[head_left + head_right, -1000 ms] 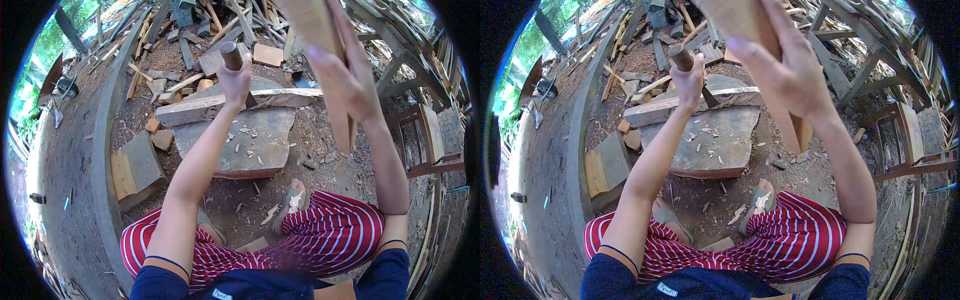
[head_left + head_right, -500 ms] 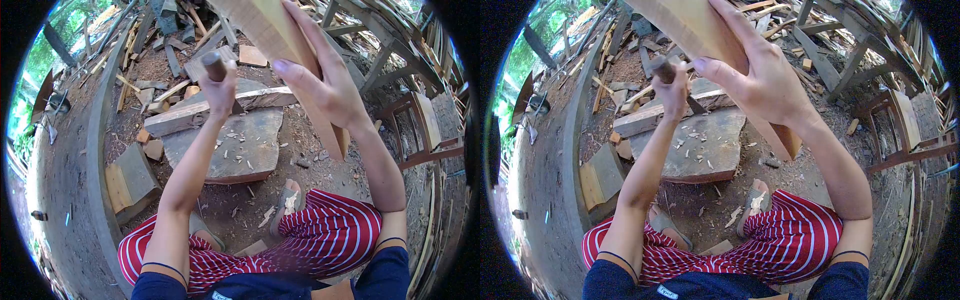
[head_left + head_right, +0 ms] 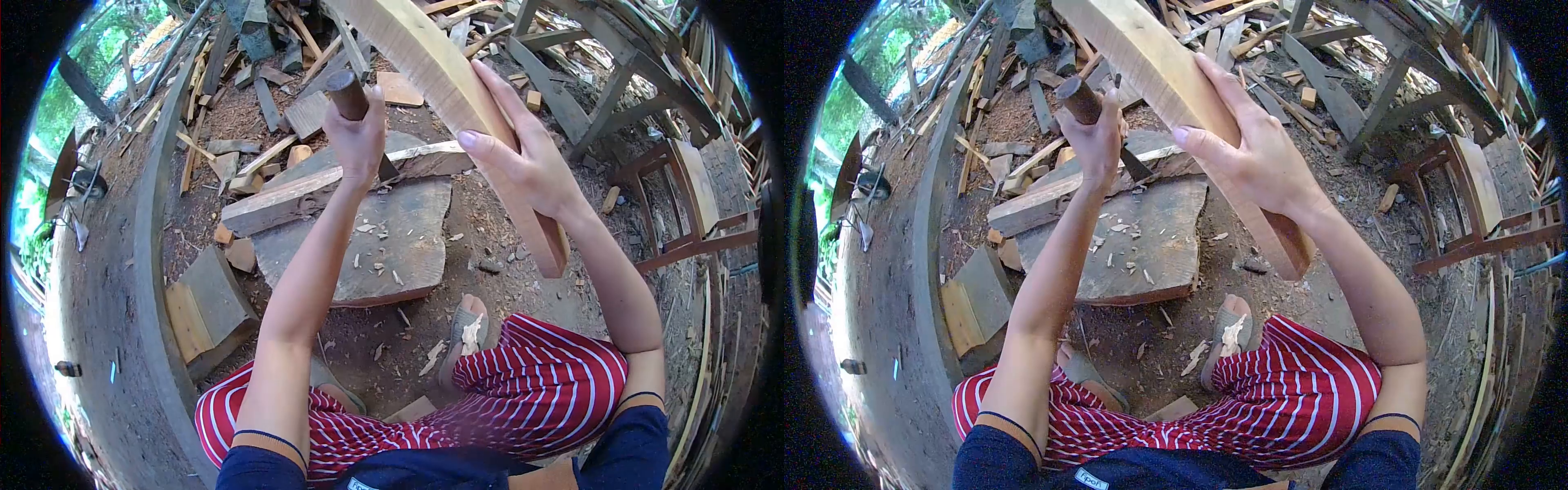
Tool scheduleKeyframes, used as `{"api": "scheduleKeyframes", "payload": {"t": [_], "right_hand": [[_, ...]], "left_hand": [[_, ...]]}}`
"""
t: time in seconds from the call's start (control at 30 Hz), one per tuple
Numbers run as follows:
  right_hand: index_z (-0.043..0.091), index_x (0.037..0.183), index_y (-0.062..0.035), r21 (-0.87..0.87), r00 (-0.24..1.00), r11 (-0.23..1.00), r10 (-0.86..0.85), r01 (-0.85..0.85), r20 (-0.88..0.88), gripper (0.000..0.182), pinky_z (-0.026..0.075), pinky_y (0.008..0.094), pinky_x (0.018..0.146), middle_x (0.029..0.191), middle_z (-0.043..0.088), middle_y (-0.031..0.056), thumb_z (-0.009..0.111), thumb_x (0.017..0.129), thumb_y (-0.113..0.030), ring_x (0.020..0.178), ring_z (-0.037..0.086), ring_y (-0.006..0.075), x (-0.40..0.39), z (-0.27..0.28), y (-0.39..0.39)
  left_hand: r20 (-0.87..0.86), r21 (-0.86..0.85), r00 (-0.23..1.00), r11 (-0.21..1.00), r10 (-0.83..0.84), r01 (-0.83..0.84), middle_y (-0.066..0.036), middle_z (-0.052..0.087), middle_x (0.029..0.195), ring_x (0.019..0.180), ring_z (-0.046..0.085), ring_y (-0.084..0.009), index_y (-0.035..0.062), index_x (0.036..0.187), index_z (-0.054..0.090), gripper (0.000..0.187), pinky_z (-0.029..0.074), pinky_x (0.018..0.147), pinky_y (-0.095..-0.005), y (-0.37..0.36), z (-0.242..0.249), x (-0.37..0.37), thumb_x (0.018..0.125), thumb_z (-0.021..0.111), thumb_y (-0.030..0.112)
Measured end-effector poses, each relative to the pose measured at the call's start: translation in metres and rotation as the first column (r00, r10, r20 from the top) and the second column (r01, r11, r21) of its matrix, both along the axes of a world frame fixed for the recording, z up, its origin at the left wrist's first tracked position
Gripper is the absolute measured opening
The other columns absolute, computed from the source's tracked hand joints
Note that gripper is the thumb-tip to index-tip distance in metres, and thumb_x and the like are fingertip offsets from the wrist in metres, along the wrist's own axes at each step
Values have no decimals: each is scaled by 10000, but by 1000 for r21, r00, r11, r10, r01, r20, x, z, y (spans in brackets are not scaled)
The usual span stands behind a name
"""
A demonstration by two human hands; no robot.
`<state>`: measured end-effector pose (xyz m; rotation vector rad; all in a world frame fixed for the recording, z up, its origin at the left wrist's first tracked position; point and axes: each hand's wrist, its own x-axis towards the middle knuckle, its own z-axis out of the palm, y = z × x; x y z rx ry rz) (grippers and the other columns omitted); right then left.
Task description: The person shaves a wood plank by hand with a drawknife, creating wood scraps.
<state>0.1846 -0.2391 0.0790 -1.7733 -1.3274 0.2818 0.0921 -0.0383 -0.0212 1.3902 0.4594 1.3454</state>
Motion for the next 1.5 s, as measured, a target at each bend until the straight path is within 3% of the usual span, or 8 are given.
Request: {"api": "scheduleKeyframes", "payload": {"t": [0.67, 0.77, 0.8, 1.0, 1.2, 1.27, 1.4, 1.5], "right_hand": [[132, 1549, -72, 267, 963, 948, -220, 173, 157, 909, 534, 509, 863, 1349, 431, 292, 626, 851, -379, 1068, 584, 362, -68, 80, 9], [324, 1528, -101, 158, 962, 985, 20, -65, 273, 810, 439, 383, 1013, 1399, 499, 238, 632, 832, -378, 1198, 553, 311, -17, 40, 12], [321, 1526, -88, -217, 997, 976, 40, -24, 71, 829, 433, 382, 1018, 1411, 487, 246, 635, 828, -406, 1221, 538, 315, -26, 45, 5], [346, 1515, -94, 198, 987, 967, 155, -160, 40, 781, 469, 314, 959, 1408, 496, 160, 647, 870, -417, 1224, 537, 219, -21, 56, 8], [328, 1521, -99, 161, 969, 979, 84, -124, 234, 789, 492, 380, 924, 1255, 616, 190, 640, 867, -412, 1089, 627, 243, -39, 66, 6], [381, 1491, -156, -200, 860, 980, 81, 25, 504, 742, 526, 436, 876, 1088, 673, 258, 646, 847, -411, 1006, 676, 380, -38, 47, 9], [356, 1500, -146, 158, 912, 974, 89, -165, 400, 773, 524, 455, 878, 1086, 664, 277, 649, 836, -411, 960, 682, 396, -43, 54, 16], [358, 1501, -111, 192, 944, 969, 86, -153, 318, 766, 520, 417, 897, 1175, 634, 262, 651, 846, -381, 1021, 665, 342, -56, 71, 5]], "left_hand": [[-105, 163, 993, 986, 48, -30, -9, 548, 616, 572, 486, -100, 21, 715, 534, 211, 421, 554, -293, -5, -6, 15, 785, 716, 102], [53, 130, 999, 991, 12, -18, 0, 559, 623, 592, 509, -96, 11, 721, 551, 193, 435, 568, -285, -25, 14, 17, 789, 709, 98], [63, 117, 998, 993, 24, -31, 7, 562, 620, 592, 517, -87, 6, 719, 559, 184, 437, 565, -276, -24, 13, 14, 804, 698, 90], [-52, 12, 998, 1000, -23, 24, 8, 559, 610, 552, 503, -67, 6, 697, 559, 196, 410, 522, -265, -8, 0, 5, 828, 679, 89], [71, 157, 996, 987, -55, 43, -55, 644, 672, 604, 578, -112, -14, 764, 646, 161, 454, 576, -280, -21, 2, 11, 789, 739, 115], [22, 286, 1000, 958, 22, -27, -86, 704, 772, 680, 637, -126, -32, 832, 678, 166, 484, 620, -283, -22, 1, 10, 760, 756, 96], [273, 231, 962, 969, 22, -87, -115, 691, 747, 665, 641, -149, -38, 853, 667, 186, 484, 596, -301, -26, 0, 10, 736, 751, 80], [-159, 175, 987, 984, -1, 29, -98, 688, 709, 642, 632, -155, -11, 792, 649, 173, 482, 600, -323, -16, -5, 10, 729, 769, 97]]}}
